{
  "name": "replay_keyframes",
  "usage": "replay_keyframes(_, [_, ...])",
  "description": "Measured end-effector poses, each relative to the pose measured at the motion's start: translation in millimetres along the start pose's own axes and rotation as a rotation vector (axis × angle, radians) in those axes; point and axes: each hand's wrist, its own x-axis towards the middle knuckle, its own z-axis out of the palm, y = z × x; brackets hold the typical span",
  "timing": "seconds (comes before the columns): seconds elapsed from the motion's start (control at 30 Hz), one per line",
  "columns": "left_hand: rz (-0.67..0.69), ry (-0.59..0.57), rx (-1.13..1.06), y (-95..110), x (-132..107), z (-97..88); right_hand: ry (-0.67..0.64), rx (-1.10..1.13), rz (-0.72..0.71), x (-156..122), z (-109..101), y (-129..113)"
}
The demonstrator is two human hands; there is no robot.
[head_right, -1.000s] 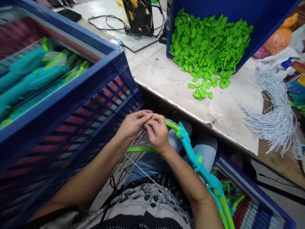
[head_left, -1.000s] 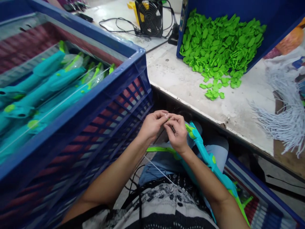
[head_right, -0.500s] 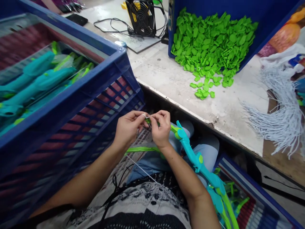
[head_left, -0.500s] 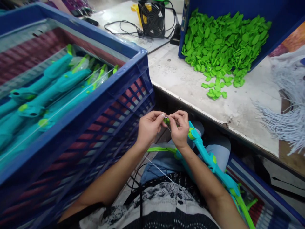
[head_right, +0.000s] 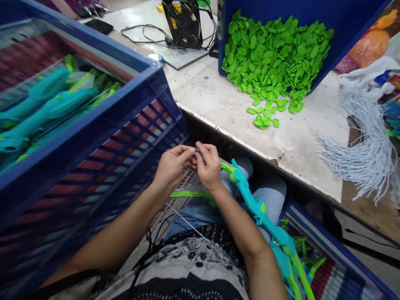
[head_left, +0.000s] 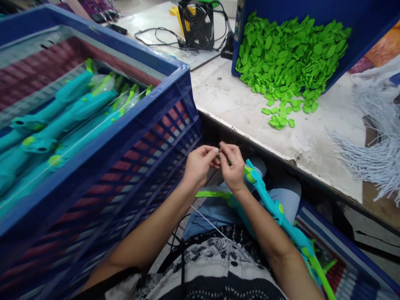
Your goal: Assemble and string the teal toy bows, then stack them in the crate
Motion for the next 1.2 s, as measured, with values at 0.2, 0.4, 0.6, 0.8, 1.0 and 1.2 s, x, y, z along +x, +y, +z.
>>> replay_keyframes(0.2, [-0.025,0.021,0.007,2.1,5.7,5.5,-0.086,-0.144,-0.142,6.2,-11.2,2.8])
replay_keyframes(0.4, [-0.109,-0.128,-0.027,5.3,9.3,-0.9,-0.198,-0.198,-0.132,14.9,-21.0,8.9])
replay_keyframes(0.6, [0.113,-0.184,0.185,-11.8,8.4,-6.5,-0.230,-0.243,-0.094,11.2,-18.4,12.8])
replay_keyframes(0.8, [0.398,-0.122,0.489,-28.7,4.7,-8.5,-0.074,-0.046,0.061,2.6,-15.9,9.0])
replay_keyframes(1.0, [0.542,-0.066,0.622,-40.8,1.2,-7.6,-0.082,0.039,0.145,-1.9,-22.8,11.6])
replay_keyframes(1.2, [0.431,-0.047,0.627,-35.9,1.0,-11.3,-0.124,0.046,0.192,-3.8,-24.7,15.9])
